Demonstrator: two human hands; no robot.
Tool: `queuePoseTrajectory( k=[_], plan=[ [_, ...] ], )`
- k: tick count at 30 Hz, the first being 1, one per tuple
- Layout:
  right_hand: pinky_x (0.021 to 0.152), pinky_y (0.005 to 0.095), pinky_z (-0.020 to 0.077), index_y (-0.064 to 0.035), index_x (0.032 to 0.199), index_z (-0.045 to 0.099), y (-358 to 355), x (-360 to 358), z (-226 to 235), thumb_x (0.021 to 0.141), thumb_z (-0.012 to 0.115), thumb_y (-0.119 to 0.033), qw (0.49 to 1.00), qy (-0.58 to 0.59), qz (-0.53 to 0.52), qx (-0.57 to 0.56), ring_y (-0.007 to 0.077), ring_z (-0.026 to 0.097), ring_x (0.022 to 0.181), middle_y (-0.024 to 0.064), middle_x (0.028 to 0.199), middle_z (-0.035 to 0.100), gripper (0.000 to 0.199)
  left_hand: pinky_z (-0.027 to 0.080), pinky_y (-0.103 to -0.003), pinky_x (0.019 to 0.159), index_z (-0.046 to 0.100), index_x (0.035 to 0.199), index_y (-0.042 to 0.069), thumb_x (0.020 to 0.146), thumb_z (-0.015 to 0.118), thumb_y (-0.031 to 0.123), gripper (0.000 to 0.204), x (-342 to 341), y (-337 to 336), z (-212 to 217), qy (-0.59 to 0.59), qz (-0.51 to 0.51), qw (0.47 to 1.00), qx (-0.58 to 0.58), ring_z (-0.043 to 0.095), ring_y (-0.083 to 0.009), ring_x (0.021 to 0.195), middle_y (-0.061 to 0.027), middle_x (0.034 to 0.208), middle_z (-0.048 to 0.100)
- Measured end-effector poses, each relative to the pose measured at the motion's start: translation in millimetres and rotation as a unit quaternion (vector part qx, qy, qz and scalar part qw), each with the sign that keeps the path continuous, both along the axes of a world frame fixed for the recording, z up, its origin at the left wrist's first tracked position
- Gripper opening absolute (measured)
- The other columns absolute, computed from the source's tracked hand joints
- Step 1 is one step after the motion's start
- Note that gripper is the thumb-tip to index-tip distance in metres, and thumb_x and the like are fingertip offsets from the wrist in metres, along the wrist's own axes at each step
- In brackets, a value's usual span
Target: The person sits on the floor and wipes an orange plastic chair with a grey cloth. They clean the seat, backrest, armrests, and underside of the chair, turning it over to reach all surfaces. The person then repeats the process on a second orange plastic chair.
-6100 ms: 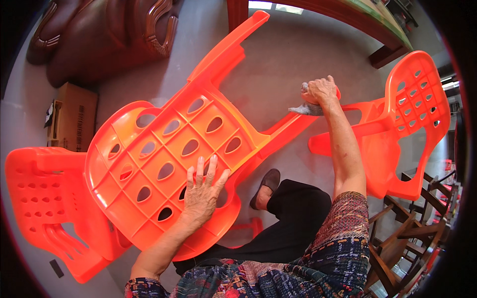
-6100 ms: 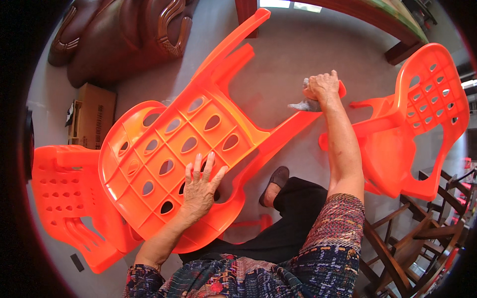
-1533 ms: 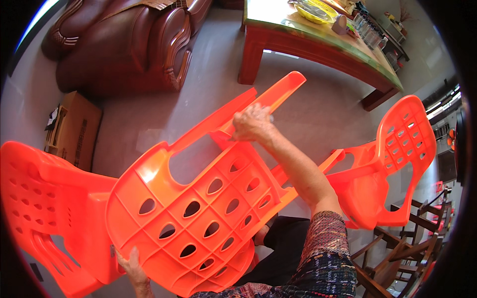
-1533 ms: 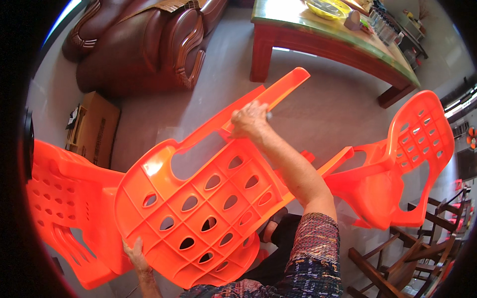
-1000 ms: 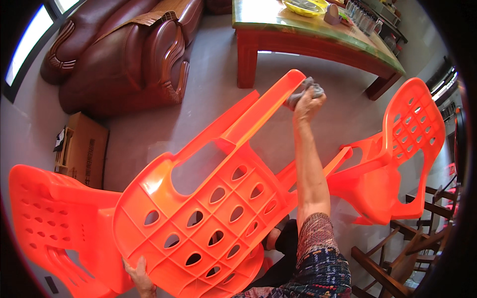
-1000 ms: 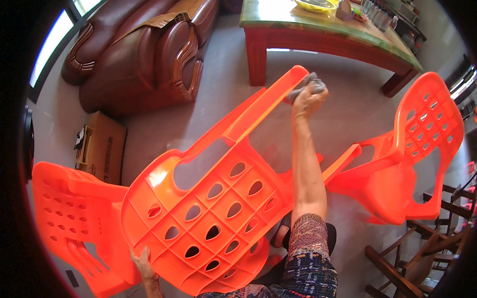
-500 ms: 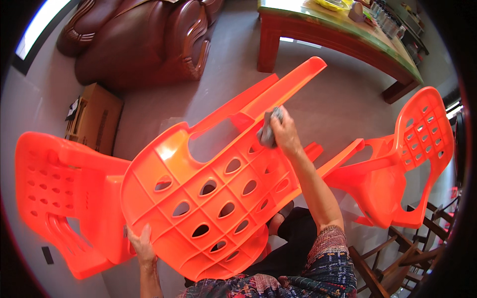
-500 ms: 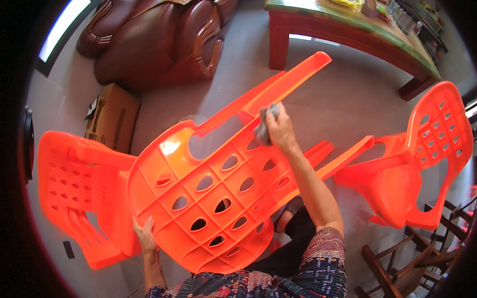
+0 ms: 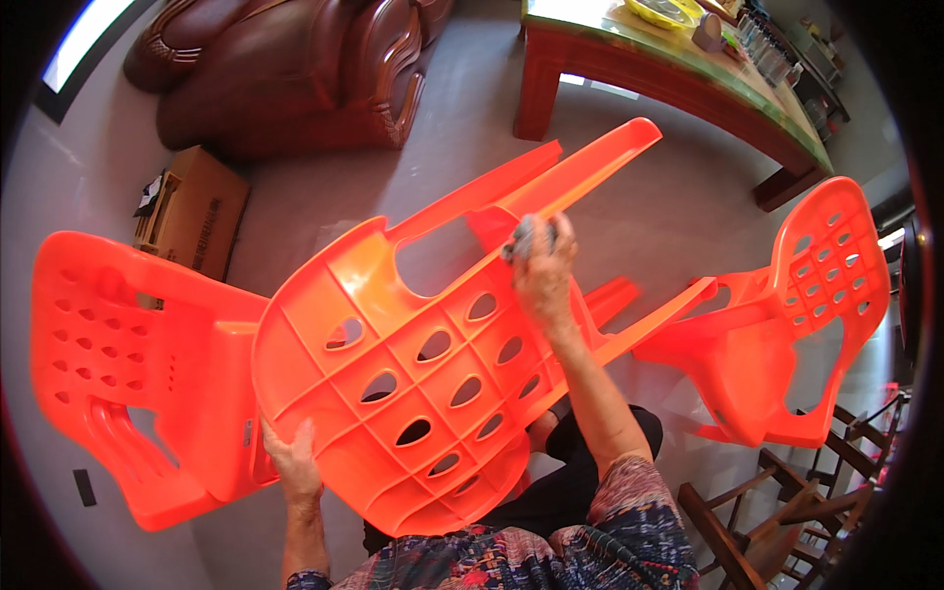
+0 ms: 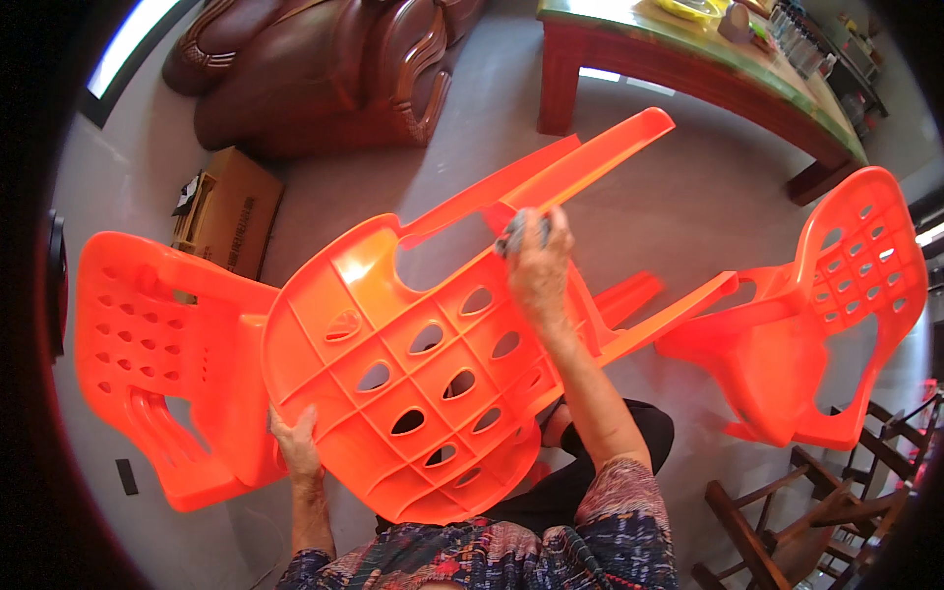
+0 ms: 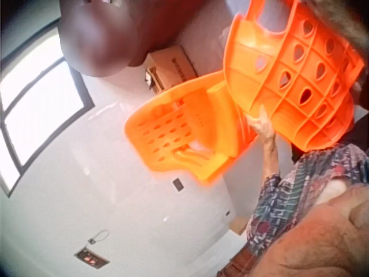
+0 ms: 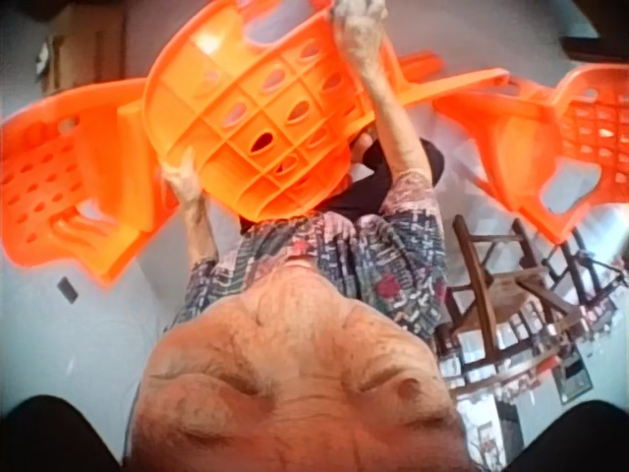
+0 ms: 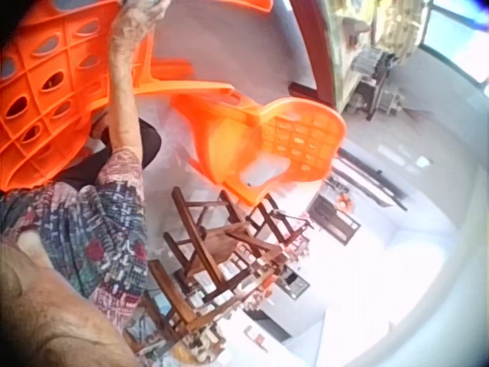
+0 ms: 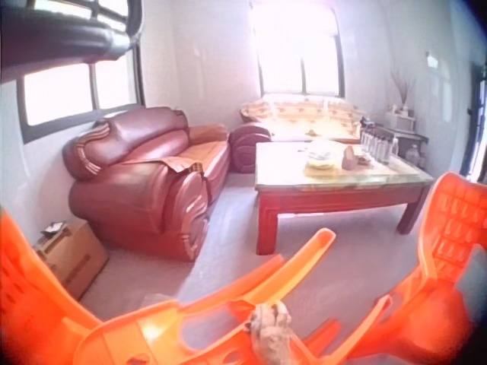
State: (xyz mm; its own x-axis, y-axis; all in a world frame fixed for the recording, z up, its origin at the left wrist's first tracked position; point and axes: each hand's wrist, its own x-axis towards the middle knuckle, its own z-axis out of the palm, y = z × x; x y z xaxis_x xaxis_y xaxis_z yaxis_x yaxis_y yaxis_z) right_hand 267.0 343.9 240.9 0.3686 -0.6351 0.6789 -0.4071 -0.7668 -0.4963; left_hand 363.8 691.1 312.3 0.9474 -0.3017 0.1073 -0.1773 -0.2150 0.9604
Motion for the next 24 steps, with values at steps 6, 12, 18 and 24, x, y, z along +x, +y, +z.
queuePoseTrajectory(
  k=[6, 12, 18, 24],
  plan=[
    [0.088, 0.0415, 0.0444, -0.0048, 0.111, 0.059, 6.6, -20.7, 58.3, 0.07, 0.063, 0.003, 0.926, 0.029, 0.359, 0.115, 0.0317, 0.054, 0.1, 0.013, 0.104, 0.056, 0.042, 0.033, -0.035, 0.105, 0.022, 0.143, -0.006, 0.084, 0.052, -0.001, 0.067, 0.5, 12.6, 1.8, 0.038, 0.03, 0.996, 0.08, 0.041, -0.026, 0.127, -0.0182, 0.141, 0.037],
    [0.082, 0.048, 0.0448, -0.0109, 0.099, 0.064, -133.7, 18.0, 57.6, 0.078, 0.062, -0.011, 0.975, 0.218, 0.009, -0.032, 0.0336, 0.055, 0.099, 0.0121, 0.101, 0.062, 0.02, 0.032, -0.037, 0.105, 0.02, 0.142, -0.01, 0.086, 0.054, 0.003, 0.067, 1.7, 7.1, -4.7, 0.014, -0.035, 0.997, 0.072, 0.042, -0.0284, 0.126, -0.0219, 0.141, 0.036],
    [0.088, 0.0408, 0.0451, -0.0181, 0.079, 0.07, -81.6, 65.2, 31.3, 0.076, 0.062, -0.008, 0.9, 0.398, 0.178, 0.013, 0.032, 0.054, 0.107, 0.0095, 0.09, 0.064, 0.013, 0.034, -0.035, 0.104, 0.023, 0.141, -0.01, 0.087, 0.053, 0.001, 0.063, -2.2, 17.6, -8.3, 0.019, 0.018, 0.997, 0.068, 0.044, -0.0262, 0.122, -0.021, 0.136, 0.041],
    [0.071, 0.041, 0.0505, -0.0155, 0.08, 0.068, -200.5, 7.7, 40.7, 0.069, 0.066, -0.012, 0.918, 0.37, -0.065, -0.13, 0.0316, 0.056, 0.092, 0.0099, 0.097, 0.061, 0.012, 0.036, -0.034, 0.101, 0.026, 0.14, -0.009, 0.086, 0.05, -0.002, 0.06, -4.1, 7.3, 5.9, 0.057, -0.012, 0.998, 0.009, 0.047, -0.0258, 0.12, -0.0207, 0.133, 0.044]
  ],
)
